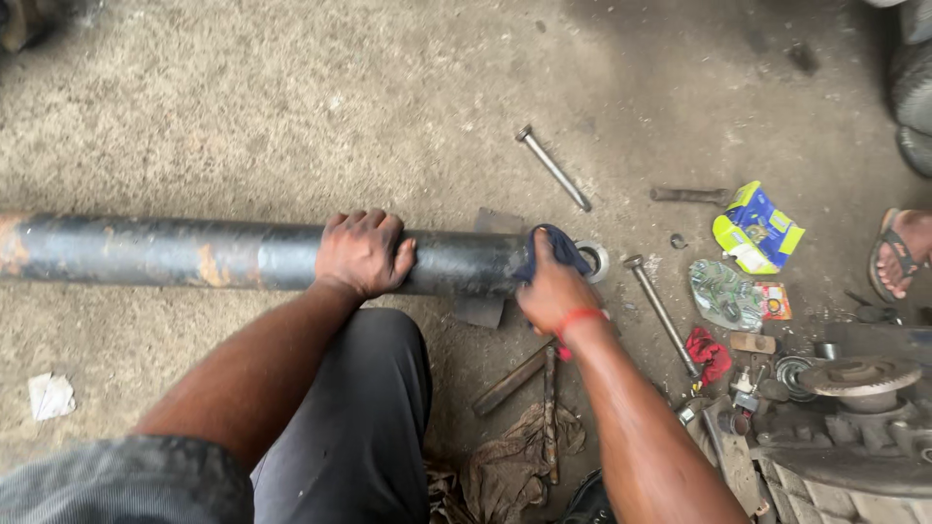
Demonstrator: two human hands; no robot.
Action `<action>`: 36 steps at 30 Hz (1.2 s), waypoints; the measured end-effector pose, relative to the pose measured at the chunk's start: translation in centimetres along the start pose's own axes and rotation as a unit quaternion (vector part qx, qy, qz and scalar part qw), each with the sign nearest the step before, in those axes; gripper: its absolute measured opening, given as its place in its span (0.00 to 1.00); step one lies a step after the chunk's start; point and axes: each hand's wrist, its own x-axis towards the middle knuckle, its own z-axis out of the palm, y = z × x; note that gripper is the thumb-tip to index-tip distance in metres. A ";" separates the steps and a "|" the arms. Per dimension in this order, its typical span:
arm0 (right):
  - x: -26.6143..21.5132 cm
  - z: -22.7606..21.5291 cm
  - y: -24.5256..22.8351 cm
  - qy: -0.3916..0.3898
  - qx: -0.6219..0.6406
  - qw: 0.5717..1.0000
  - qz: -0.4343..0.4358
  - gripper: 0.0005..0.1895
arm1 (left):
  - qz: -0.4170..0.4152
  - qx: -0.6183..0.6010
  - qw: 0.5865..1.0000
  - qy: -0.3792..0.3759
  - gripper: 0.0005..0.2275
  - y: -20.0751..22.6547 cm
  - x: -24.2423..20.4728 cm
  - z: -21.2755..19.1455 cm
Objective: The person cleans the yoke and joint area of a driveshaft using a cloth and then applies a blue substance to a small cylindrical component.
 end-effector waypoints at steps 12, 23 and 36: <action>-3.2 3.1 1.6 0.031 -0.055 0.998 -0.005 0.58 | -0.001 -0.001 1.000 0.002 0.17 -0.2 -0.4 0.3; -4.8 5.3 3.1 0.085 -0.051 0.995 -0.034 0.58 | -0.008 0.044 0.997 -0.057 0.21 -0.2 0.0 -0.4; -4.2 9.1 5.9 0.153 0.024 0.987 -0.051 0.55 | 0.073 0.023 0.996 0.053 0.13 -1.6 -1.3 1.2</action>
